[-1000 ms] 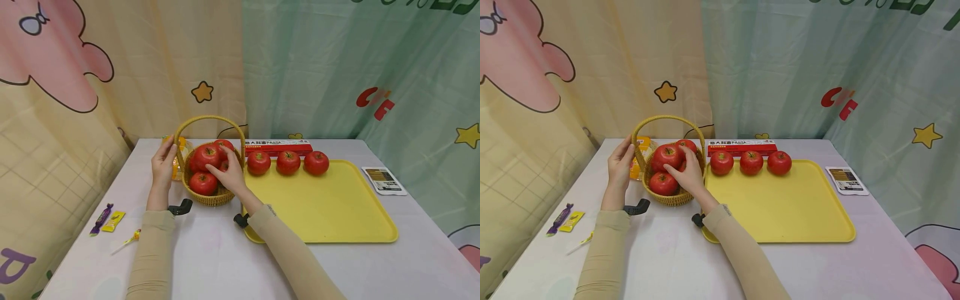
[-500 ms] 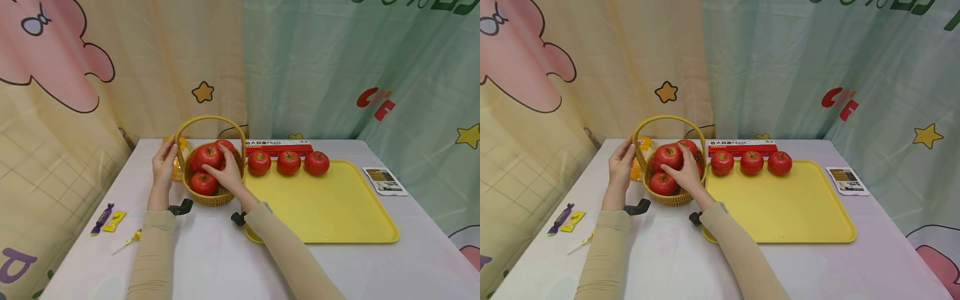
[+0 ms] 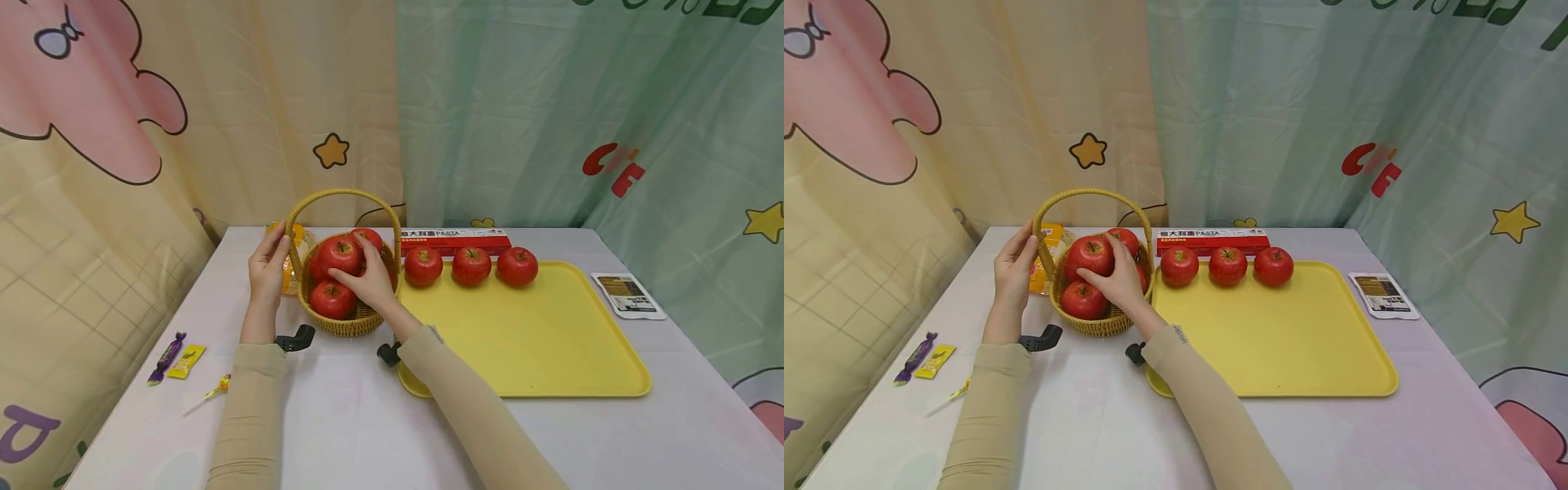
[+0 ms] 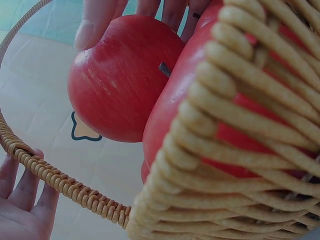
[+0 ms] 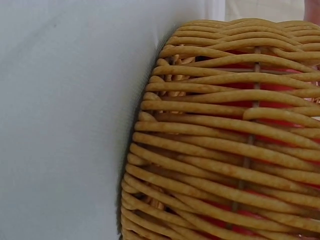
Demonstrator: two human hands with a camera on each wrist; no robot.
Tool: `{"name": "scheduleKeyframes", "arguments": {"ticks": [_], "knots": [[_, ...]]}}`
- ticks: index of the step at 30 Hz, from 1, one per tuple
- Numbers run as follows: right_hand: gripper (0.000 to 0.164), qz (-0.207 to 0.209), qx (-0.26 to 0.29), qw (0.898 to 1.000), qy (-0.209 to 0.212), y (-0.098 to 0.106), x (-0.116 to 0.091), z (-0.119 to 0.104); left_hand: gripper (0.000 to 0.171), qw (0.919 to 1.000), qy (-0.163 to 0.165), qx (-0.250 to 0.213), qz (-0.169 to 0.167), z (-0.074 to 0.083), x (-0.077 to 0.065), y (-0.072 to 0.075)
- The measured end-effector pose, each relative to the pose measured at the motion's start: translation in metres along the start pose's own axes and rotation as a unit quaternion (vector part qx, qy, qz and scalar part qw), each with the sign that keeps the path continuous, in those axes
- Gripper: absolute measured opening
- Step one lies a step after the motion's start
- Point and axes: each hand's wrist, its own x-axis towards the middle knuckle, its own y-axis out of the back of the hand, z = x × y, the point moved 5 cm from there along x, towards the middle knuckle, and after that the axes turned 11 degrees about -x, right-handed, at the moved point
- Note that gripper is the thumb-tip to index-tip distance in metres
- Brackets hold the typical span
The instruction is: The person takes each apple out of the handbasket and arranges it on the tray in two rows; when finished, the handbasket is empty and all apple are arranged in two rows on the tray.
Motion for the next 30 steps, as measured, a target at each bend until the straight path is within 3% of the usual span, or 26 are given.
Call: {"name": "scheduleKeyframes", "arguments": {"ticks": [8, 19, 30], "knots": [[0.081, 0.004, 0.001, 1.0, 0.01, -0.0013, 0.0033, 0.0021, 0.035, 0.9999, 0.003, 0.012, -0.002, 0.0006, 0.0, -0.0002], [0.082, 0.007, -0.015, 1.0, 0.01, -0.0019, 0.0056, 0.0025, 0.033, 0.9999, 0.005, -0.011, 0.0, 0.0013, -0.0006, -0.0016], [0.084, 0.0, -0.028, 1.0, 0.004, -0.0014, 0.0049, 0.0012, 0.034, 0.9999, 0.009, -0.006, 0.0, 0.0059, -0.0037, -0.0044]]}}
